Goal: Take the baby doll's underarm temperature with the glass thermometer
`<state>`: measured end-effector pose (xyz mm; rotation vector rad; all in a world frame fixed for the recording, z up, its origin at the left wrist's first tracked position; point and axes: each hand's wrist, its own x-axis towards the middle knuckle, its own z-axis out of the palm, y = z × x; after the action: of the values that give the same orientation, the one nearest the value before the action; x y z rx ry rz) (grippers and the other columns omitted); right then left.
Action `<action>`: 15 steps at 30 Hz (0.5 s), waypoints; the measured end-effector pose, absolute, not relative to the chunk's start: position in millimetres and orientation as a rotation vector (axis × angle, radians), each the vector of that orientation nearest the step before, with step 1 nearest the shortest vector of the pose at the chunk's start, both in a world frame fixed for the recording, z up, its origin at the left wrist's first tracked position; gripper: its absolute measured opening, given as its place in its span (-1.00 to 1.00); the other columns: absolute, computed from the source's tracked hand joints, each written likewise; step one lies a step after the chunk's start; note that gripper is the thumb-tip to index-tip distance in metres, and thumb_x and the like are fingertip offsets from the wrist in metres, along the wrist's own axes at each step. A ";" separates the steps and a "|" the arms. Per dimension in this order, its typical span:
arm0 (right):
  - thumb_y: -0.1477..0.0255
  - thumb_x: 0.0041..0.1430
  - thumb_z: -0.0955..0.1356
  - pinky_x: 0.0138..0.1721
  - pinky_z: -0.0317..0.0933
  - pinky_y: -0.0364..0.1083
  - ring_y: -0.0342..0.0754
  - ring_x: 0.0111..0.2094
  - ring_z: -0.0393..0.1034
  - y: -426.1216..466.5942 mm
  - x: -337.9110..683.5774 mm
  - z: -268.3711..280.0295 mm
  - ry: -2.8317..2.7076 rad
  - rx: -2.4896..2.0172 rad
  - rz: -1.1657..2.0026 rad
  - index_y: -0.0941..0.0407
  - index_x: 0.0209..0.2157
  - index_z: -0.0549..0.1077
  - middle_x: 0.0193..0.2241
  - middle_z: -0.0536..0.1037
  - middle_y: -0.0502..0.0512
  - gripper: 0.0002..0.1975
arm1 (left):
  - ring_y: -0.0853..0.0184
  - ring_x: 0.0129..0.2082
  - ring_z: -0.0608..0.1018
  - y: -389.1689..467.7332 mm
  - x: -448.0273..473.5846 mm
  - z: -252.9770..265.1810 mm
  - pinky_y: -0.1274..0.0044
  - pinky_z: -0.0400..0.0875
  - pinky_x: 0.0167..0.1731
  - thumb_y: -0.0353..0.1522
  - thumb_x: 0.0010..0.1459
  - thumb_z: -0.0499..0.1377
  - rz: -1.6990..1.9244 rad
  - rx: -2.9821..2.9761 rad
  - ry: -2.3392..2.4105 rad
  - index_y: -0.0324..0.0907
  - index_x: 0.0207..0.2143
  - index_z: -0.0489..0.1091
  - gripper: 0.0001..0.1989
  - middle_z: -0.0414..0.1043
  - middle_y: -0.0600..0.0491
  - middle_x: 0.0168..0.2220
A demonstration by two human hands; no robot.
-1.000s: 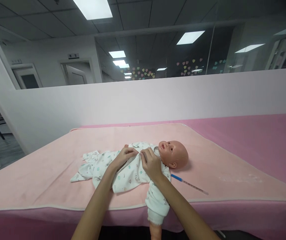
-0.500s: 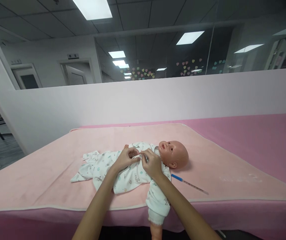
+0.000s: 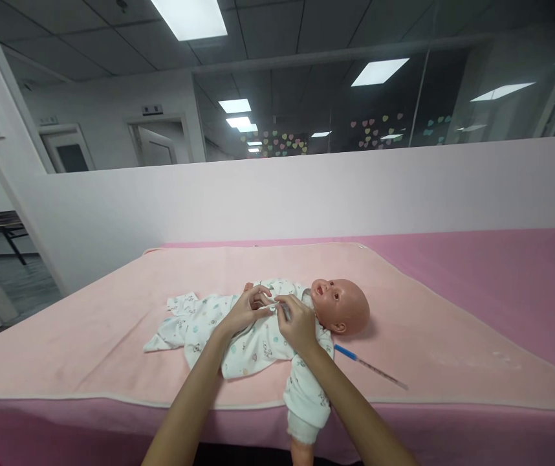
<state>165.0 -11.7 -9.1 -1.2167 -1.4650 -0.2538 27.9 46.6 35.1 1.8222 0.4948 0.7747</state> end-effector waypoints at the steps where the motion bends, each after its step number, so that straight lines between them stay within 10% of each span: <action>1: 0.54 0.07 0.22 -0.38 0.14 -0.19 -0.11 -0.41 0.37 -12.0 164.7 -9.1 -1.464 -1.208 -0.247 0.10 -0.32 0.41 -0.42 0.49 0.01 -0.82 | 0.41 -0.40 0.40 46.6 27.8 35.2 0.55 0.28 -0.31 -0.41 -0.10 0.22 0.776 1.806 0.480 -0.17 -0.28 0.21 -0.69 0.31 0.14 -0.48; 15: 0.53 0.12 0.20 -0.39 0.11 -0.20 -0.14 -0.41 0.34 -12.4 160.2 -9.1 -1.520 -1.202 -0.298 0.11 -0.39 0.41 -0.47 0.45 0.03 -0.83 | 0.41 -0.46 0.26 26.9 11.6 31.3 0.56 0.17 -0.41 -0.45 -0.06 0.04 0.885 2.152 0.817 -0.18 -0.32 0.26 -0.82 0.26 0.12 -0.42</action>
<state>160.2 -12.4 -9.1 -1.2019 -1.5197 -0.2982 11.6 26.9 31.3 2.1520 0.8175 0.8849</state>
